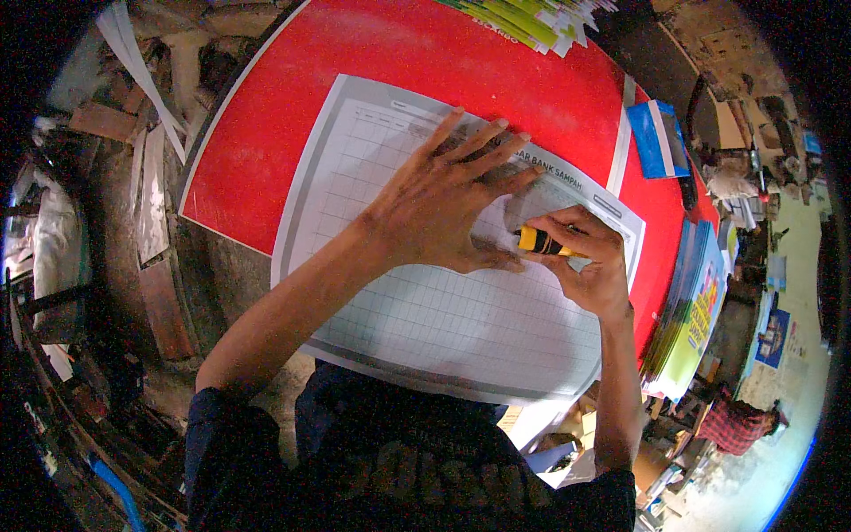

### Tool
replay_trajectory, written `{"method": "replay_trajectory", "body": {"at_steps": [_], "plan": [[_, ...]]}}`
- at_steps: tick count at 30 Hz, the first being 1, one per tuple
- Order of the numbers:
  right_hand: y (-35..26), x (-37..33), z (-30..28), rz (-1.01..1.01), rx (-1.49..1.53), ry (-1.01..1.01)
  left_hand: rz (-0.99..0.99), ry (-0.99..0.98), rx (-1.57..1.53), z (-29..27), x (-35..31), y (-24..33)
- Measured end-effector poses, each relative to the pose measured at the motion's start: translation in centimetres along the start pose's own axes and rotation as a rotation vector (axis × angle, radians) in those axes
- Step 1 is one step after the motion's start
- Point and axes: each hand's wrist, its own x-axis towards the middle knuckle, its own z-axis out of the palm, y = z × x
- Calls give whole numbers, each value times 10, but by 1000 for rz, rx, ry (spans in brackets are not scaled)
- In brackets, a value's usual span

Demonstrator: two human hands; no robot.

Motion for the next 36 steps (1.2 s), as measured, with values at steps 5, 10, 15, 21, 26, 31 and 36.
{"method": "replay_trajectory", "body": {"at_steps": [5, 10, 15, 21, 26, 31, 36], "plan": [[-7, 0, 1, 28, 20, 47, 3, 30, -10, 0, 3, 1], [-28, 3, 5, 119, 87, 39, 20, 19, 33, -1, 1, -1], [-16, -3, 5, 70, 196, 83, 18, -33, 55, -7, 6, 4], [-7, -4, 2, -35, 139, 35, 16, -81, 22, -13, 9, 6], [-5, -5, 4, -174, 13, 54, 1, -99, 44, -13, 7, 8], [-6, -1, 1, -217, 39, 50, 6, -100, 52, -15, 7, 8], [0, -8, -1, -168, 54, 50, 36, -115, 88, -17, 7, 7]]}}
